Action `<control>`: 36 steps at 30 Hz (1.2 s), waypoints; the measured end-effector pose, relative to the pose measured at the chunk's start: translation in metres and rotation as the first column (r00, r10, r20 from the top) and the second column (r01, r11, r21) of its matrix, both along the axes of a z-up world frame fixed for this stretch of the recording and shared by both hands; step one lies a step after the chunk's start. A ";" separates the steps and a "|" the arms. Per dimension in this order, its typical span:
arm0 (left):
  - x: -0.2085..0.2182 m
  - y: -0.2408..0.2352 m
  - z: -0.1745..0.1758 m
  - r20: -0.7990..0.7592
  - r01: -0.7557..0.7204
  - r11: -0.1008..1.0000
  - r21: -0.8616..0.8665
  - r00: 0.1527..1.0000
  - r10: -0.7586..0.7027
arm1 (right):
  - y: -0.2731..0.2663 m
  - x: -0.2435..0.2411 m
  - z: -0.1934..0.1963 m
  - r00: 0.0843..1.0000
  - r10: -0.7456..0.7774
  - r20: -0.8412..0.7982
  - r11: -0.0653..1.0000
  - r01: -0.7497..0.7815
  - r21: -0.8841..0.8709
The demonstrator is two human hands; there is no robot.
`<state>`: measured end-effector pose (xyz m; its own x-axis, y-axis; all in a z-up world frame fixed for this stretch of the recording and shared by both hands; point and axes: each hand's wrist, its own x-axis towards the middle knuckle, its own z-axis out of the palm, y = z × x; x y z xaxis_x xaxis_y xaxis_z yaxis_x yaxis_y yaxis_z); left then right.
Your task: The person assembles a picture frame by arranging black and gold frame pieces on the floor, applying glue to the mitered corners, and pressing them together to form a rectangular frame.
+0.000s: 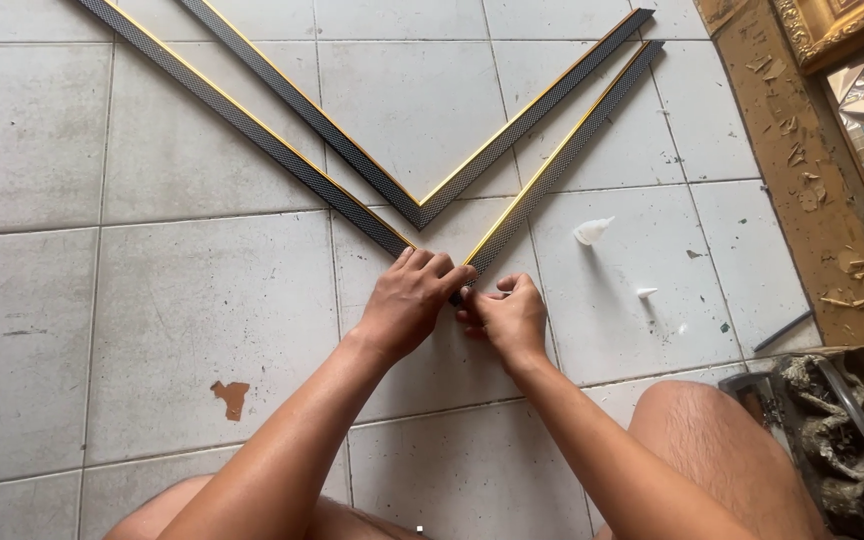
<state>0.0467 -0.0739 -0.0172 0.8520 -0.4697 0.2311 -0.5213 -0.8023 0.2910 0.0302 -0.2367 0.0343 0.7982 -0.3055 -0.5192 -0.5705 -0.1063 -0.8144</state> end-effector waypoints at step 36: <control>0.005 0.001 -0.017 -0.008 0.058 0.997 0.053 0.998 -0.057 | -0.105 0.050 0.005 0.964 -0.184 0.190 0.934 0.232 -0.273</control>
